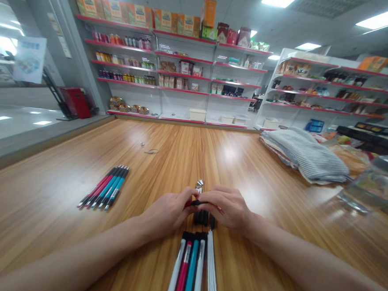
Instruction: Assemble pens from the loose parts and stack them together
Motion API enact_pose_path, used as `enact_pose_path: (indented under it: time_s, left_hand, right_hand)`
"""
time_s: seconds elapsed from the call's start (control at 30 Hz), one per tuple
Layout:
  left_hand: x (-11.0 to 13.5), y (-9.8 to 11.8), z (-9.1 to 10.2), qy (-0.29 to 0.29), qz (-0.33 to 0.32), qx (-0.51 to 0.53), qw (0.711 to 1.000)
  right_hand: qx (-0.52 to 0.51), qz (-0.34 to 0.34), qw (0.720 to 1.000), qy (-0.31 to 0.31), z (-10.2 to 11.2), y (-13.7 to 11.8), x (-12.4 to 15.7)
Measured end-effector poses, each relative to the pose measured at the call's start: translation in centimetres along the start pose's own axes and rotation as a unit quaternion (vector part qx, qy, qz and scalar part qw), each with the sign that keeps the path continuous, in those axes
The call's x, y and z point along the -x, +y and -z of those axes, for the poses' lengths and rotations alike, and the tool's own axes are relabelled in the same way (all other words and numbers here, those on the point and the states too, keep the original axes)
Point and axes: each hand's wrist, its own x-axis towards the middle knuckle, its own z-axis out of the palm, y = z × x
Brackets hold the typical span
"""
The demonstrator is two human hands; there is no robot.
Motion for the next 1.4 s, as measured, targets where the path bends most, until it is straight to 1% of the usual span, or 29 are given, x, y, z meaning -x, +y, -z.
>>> enact_pose_path:
  time_s: [0.1,0.23,0.3,0.43,0.5,0.6,0.67,0.77,0.83,0.9,0.97,1.07,1.17,1.27,1.4]
  left_hand:
    - [0.0,0.1,0.1,0.004,-0.008,0.000,1.000]
    - [-0.2,0.2,0.5,-0.004,-0.047,-0.007,0.999]
    - [-0.2,0.2,0.6,-0.009,-0.046,-0.009,0.999]
    - [-0.1,0.3,0.7,-0.002,-0.012,-0.014,1.000]
    - [-0.1,0.4,0.7,-0.007,-0.017,-0.030,0.999]
    - [-0.1,0.5,0.9,-0.022,-0.036,-0.059,0.997]
    - [-0.1,0.6,1.0,-0.019,-0.025,-0.061,0.998]
    - [0.0,0.6,0.9,-0.011,-0.012,-0.060,0.998]
    - [0.0,0.5,0.8,-0.020,-0.029,-0.073,0.997]
    - [0.0,0.4,0.7,-0.031,-0.046,-0.086,0.995]
    - [0.0,0.4,0.7,-0.027,-0.039,-0.085,0.995]
    - [0.1,0.6,0.9,-0.011,-0.021,-0.058,0.998]
    - [0.2,0.9,1.2,-0.022,-0.058,-0.052,0.997]
    - [0.2,0.9,1.2,-0.031,-0.080,-0.076,0.993]
    - [0.1,0.6,1.2,-0.033,-0.069,-0.085,0.993]
  right_hand:
    - [-0.004,-0.001,1.000,-0.013,0.1,-0.4,-0.2]
    - [-0.005,-0.007,0.999,-0.035,0.3,-0.6,-0.3]
    - [-0.001,-0.010,0.999,-0.039,0.2,-0.5,-0.2]
    - [0.036,-0.033,0.998,-0.045,0.0,-0.2,-0.1]
    - [0.054,-0.048,0.996,-0.050,0.0,-0.1,-0.1]
    - [0.050,-0.060,0.994,-0.071,0.1,-0.2,-0.2]
    - [0.048,-0.055,0.993,-0.088,0.1,-0.3,-0.1]
    - [0.077,-0.048,0.991,-0.097,0.1,-0.4,0.0]
    - [0.085,-0.049,0.990,-0.104,0.2,-0.5,-0.1]
    - [0.069,-0.043,0.990,-0.112,0.4,-0.6,-0.3]
    - [0.054,-0.028,0.991,-0.121,0.5,-0.8,-0.5]
    - [0.079,-0.011,0.990,-0.115,0.4,-0.8,-0.5]
    - [0.111,-0.011,0.989,-0.097,0.2,-0.6,-0.2]
    - [0.099,-0.015,0.991,-0.092,0.2,-0.5,-0.1]
    - [0.078,-0.038,0.990,-0.111,0.5,-0.6,-0.3]
